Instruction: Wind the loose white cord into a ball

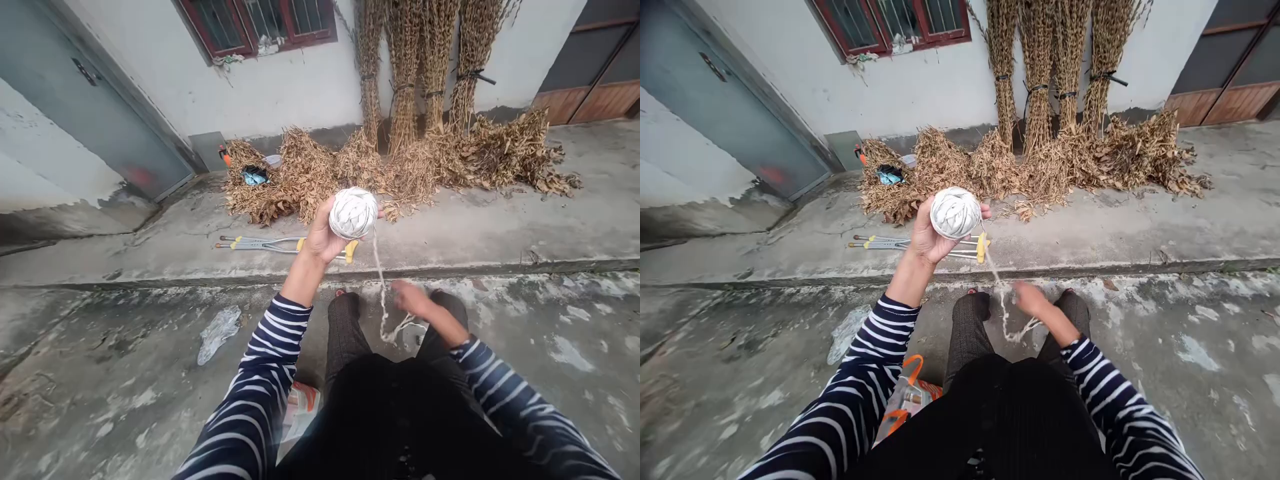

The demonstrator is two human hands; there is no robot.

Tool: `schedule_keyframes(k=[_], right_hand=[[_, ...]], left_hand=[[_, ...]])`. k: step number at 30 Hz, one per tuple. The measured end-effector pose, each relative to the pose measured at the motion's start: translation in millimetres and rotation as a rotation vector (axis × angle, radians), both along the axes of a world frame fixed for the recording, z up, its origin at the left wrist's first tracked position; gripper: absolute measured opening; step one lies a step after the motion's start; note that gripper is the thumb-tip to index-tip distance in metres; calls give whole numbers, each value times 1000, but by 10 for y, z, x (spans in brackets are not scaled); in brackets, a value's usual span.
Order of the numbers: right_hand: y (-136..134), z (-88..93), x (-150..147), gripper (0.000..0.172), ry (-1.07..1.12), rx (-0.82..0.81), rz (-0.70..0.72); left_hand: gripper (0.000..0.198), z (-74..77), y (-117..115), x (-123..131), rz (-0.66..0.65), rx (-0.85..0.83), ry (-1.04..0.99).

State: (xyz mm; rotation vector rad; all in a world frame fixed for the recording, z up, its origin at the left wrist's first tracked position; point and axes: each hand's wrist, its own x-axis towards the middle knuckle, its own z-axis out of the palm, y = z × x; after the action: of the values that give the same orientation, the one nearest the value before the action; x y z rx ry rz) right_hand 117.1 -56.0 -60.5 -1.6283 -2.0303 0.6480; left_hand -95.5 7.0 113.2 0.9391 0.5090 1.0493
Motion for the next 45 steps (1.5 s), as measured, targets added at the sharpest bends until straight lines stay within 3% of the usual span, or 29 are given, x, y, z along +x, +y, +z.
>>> schedule_keyframes(k=[4,7,10,13,15,20,23,26,29,31,35,40,45], right_hand=[[394,553,170,35,247,69,-82],[510,1022,148,30,674,180,99],[450,1257,-6,34,936,159,214],[375,1268,-90,45,1016,-3,277],[360,1246,-68,40,1007,-13,276],[382,1287,126,24,863,287,154],[371,1296,248,21,783,336,117],[313,1258,349,26,709,176,189],[238,1236,386,39,662,-74,380],[206,1243,363,45,659,-139,459],[199,1258,278,30,676,-19,409],[160,1226,264,28,672,-24,369],[51,1202,284,9,403,402,325]], left_hand=[[72,-81,-34,35,-36,-1,69],[73,-152,-4,29,-26,54,99],[78,-208,47,-39,-82,167,109],[83,-216,56,-133,-176,243,185],[84,-202,28,-178,-228,272,264],[79,-230,-75,-196,-325,345,418],[76,-312,-101,-175,-410,310,501],[70,-384,-84,-155,-446,268,579],[57,-418,-33,-142,-479,257,639],[51,-422,7,-134,-498,252,671],[48,-400,54,-111,-500,227,690],[50,-420,51,-85,-551,209,681],[52,-526,59,-97,-554,173,635]])
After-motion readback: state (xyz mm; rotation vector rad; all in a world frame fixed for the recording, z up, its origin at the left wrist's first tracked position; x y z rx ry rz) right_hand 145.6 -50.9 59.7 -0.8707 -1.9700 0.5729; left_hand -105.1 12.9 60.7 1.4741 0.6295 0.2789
